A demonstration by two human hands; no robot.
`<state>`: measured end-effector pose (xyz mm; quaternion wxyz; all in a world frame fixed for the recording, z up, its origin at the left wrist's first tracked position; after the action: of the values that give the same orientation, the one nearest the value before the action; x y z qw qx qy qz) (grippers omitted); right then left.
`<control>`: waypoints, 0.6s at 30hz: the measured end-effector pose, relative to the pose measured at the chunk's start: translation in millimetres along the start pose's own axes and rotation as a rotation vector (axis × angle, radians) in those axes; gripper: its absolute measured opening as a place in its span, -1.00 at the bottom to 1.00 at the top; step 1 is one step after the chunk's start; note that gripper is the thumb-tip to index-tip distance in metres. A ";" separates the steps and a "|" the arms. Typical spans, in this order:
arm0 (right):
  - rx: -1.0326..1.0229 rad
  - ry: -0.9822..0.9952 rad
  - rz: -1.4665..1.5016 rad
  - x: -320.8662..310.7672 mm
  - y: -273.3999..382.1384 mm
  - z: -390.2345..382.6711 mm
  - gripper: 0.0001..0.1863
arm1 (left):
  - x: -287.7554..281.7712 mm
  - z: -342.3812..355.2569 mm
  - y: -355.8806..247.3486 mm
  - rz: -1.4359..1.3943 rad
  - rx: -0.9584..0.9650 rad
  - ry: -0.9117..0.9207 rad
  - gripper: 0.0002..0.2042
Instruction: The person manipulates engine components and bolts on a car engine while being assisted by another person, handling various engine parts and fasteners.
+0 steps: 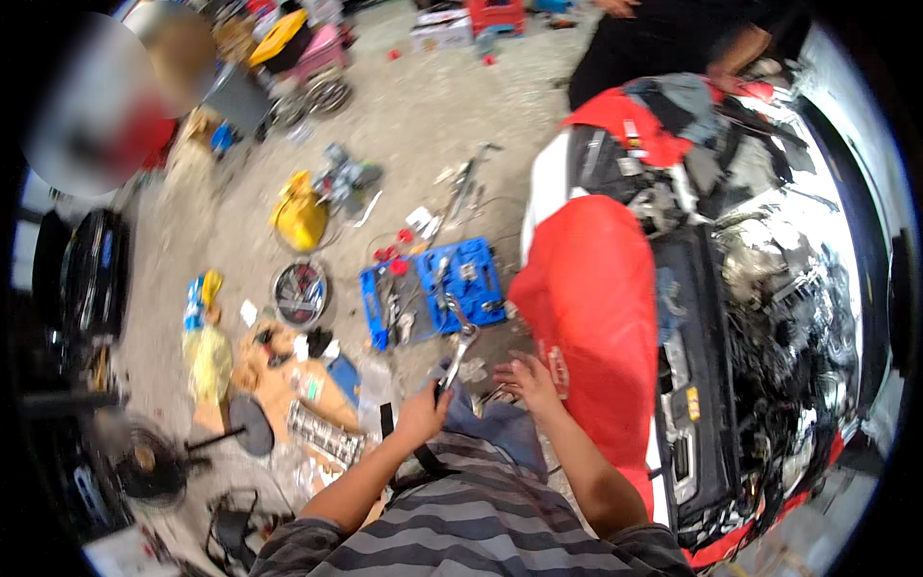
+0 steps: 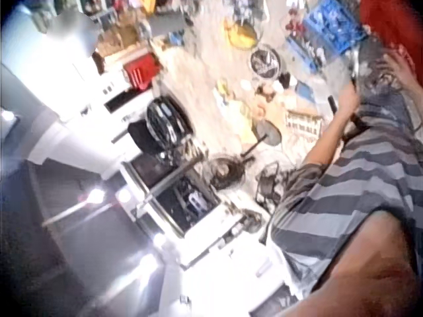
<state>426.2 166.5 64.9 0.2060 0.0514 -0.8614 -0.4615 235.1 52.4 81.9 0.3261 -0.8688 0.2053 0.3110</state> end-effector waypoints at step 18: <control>0.319 0.212 -0.859 58.7 -576.5 310.0 -0.72 | 207.1 454.1 507.0 -0.081 -0.708 -0.335 -0.62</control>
<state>189.4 62.2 -539.2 0.0730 0.4811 -0.7964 -0.3591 -83.7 -20.8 -549.9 0.0472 -0.8720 -0.0050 0.4871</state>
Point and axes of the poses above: each hand's wrist, its own z-axis towards the middle knuckle, its own x-axis out of the palm, y = z × x, the point moved 2 cm from there along z, towards the middle knuckle, and after that the axes turned 9 degrees about -x, right-handed, at the moved point
